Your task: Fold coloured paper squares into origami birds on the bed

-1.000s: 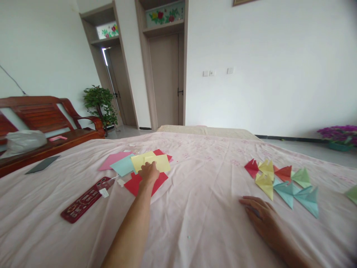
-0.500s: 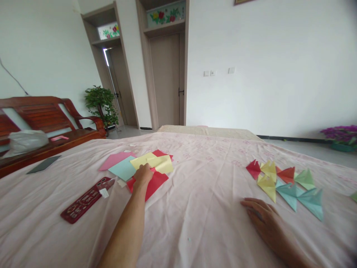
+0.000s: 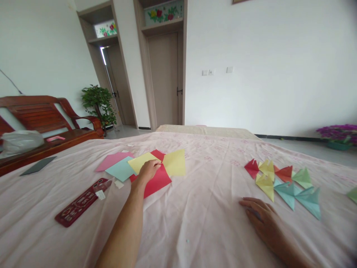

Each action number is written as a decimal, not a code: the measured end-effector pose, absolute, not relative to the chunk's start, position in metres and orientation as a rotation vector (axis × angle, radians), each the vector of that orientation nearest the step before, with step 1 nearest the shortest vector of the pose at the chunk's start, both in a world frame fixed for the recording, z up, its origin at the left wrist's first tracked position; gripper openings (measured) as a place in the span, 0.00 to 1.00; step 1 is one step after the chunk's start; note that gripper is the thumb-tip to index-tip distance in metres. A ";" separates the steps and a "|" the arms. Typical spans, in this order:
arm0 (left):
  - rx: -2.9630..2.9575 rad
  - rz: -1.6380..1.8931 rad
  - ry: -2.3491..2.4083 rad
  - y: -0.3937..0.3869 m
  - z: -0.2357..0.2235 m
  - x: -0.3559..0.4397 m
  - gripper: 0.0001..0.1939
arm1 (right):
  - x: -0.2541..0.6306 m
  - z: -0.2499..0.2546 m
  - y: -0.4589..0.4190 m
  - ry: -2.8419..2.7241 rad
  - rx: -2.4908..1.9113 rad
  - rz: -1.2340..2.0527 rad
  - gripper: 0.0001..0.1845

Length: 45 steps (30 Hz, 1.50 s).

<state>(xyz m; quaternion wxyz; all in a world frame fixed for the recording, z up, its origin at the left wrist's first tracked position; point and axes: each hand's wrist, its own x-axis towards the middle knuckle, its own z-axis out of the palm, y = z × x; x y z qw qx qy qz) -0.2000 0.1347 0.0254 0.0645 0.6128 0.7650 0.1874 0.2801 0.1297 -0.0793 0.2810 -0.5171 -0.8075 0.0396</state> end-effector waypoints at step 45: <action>2.736 0.774 0.820 0.107 -0.029 -0.020 0.14 | 0.241 -0.022 0.081 -2.158 -1.406 -0.036 0.37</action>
